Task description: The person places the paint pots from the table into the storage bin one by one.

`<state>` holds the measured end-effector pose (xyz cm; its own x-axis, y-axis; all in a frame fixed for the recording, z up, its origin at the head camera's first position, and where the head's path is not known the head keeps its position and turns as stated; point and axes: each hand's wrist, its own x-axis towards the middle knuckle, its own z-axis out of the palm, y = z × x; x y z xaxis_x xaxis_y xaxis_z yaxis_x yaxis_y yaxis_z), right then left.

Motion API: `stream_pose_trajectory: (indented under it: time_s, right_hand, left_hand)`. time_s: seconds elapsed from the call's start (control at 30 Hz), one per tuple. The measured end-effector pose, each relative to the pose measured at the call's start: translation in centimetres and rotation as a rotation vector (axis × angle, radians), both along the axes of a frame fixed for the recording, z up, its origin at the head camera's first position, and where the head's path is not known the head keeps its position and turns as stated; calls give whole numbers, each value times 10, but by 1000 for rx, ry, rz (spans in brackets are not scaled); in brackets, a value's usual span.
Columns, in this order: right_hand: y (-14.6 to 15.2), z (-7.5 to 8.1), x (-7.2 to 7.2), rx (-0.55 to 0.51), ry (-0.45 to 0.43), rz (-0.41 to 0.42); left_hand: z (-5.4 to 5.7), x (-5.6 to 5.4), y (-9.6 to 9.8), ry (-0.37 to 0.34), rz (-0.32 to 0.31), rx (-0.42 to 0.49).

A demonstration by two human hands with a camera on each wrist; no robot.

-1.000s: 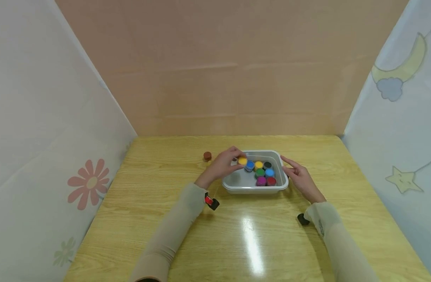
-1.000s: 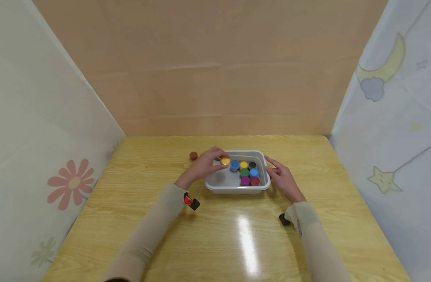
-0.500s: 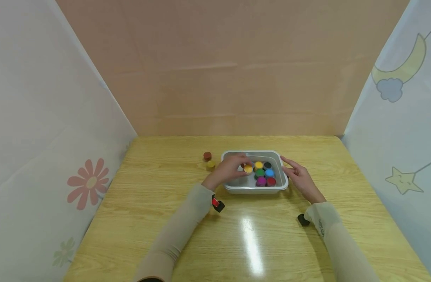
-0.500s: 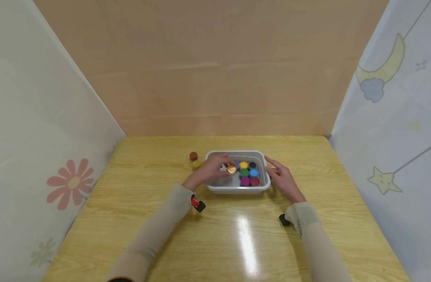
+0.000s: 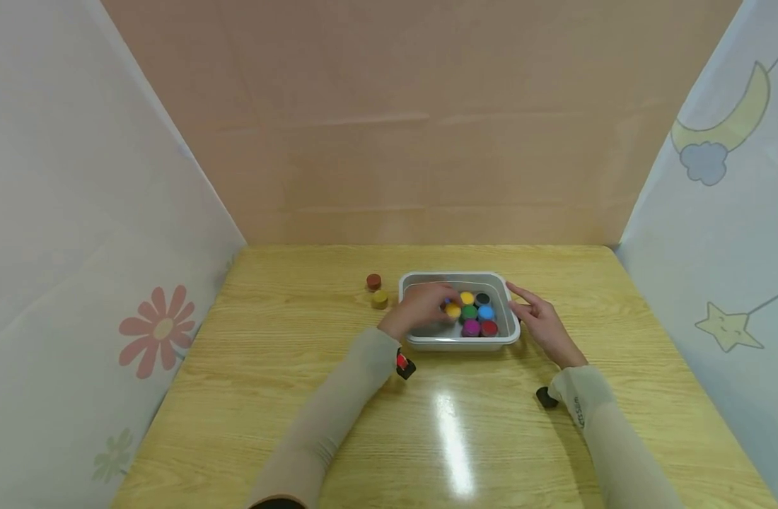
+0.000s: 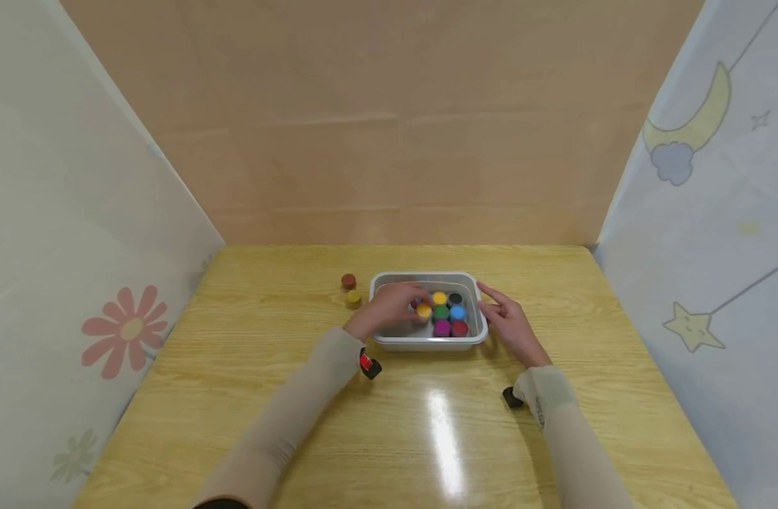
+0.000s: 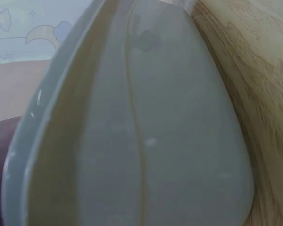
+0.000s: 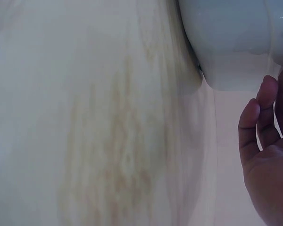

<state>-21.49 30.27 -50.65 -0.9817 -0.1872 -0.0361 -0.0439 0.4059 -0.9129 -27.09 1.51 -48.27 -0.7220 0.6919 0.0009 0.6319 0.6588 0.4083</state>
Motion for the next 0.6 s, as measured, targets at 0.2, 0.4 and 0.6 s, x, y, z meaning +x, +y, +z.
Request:
stream_pose_trajectory:
  time_s: [0.2,0.4,0.6]
  right_hand:
    - [-1,1,0,-27,-1,2]
    - [-1,1,0,0,2,-4]
    - [0,1,1,32,0,-12]
  left_hand:
    - [0,1,5,3,5,-28]
    - [3,4,5,13,6,-44]
    - [3,4,6,20,4,-58]
